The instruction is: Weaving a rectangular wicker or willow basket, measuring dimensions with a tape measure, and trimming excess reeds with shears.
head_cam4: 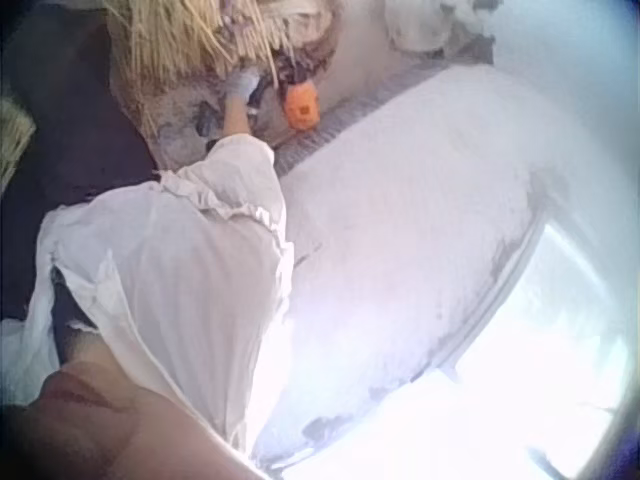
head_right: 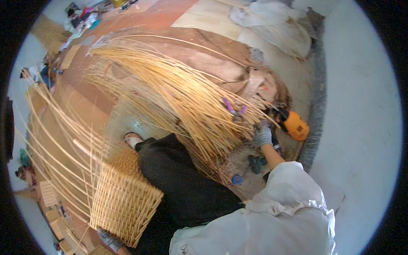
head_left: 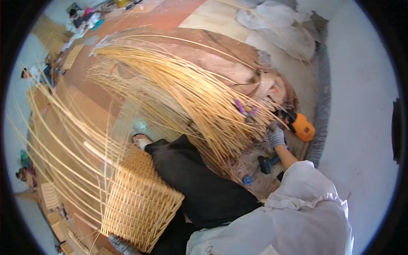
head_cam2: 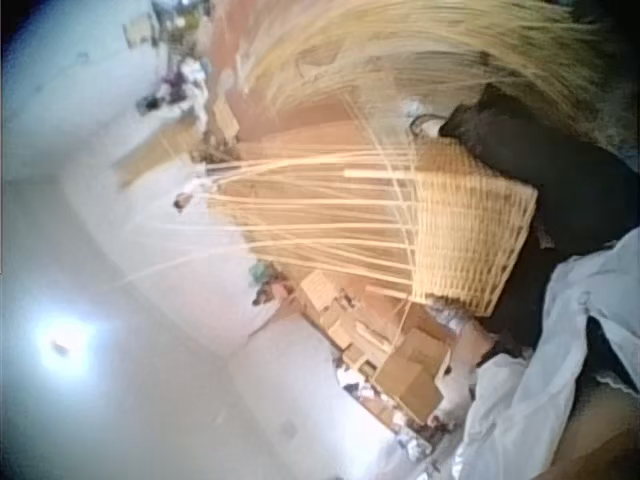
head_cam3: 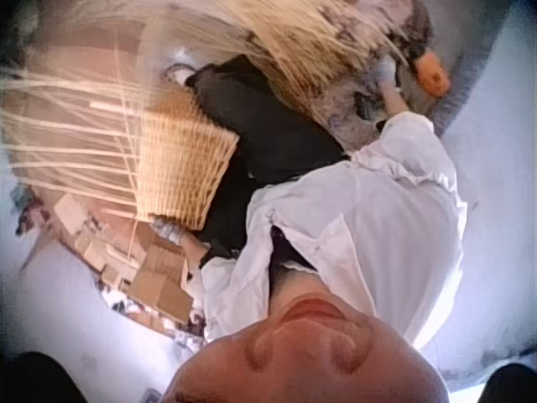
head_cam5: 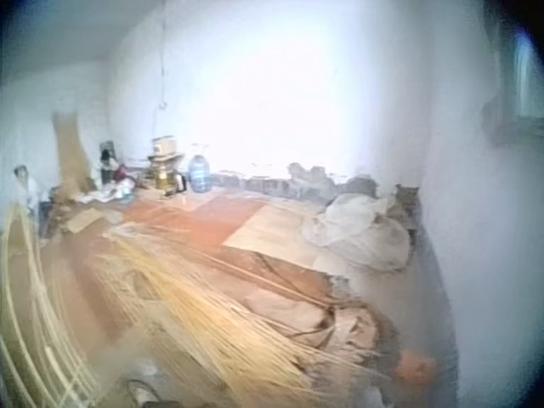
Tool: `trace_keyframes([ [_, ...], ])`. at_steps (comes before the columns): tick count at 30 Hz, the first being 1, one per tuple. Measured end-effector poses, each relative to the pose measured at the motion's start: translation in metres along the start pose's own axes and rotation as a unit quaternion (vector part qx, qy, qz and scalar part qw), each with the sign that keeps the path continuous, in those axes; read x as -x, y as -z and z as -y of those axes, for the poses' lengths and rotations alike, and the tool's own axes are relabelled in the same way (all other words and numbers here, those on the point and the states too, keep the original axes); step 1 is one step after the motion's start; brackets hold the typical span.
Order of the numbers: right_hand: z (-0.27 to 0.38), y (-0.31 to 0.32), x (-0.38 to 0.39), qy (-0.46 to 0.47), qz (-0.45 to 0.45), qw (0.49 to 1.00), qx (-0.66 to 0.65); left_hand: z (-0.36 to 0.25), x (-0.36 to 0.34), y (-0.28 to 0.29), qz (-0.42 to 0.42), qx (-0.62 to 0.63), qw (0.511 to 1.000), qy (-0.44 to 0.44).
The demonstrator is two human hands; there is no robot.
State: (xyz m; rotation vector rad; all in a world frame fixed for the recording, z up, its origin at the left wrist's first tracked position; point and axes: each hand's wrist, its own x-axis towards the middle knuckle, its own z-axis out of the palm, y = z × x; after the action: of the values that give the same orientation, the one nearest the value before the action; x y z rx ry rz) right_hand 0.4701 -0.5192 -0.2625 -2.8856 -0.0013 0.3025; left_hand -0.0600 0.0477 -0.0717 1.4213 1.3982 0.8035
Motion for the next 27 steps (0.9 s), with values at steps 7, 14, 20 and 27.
trace_keyframes([
  [7,0.053,-0.076,-0.129,0.154,0.114,0.981,-0.008,-0.03,0.06,-0.004,-0.144,-0.42,0.883,-0.154],
  [14,0.022,-0.027,-0.106,0.387,0.064,0.877,0.278,-0.069,0.086,-0.073,-0.242,-0.287,0.913,-0.161],
  [20,0.081,0.177,0.026,0.187,0.032,0.922,-0.337,-0.163,0.167,-0.238,0.378,-0.124,0.902,-0.167],
  [27,0.23,0.23,0.157,0.207,0.404,0.644,-0.615,-0.144,0.229,-0.289,0.58,-0.302,0.725,-0.217],
])
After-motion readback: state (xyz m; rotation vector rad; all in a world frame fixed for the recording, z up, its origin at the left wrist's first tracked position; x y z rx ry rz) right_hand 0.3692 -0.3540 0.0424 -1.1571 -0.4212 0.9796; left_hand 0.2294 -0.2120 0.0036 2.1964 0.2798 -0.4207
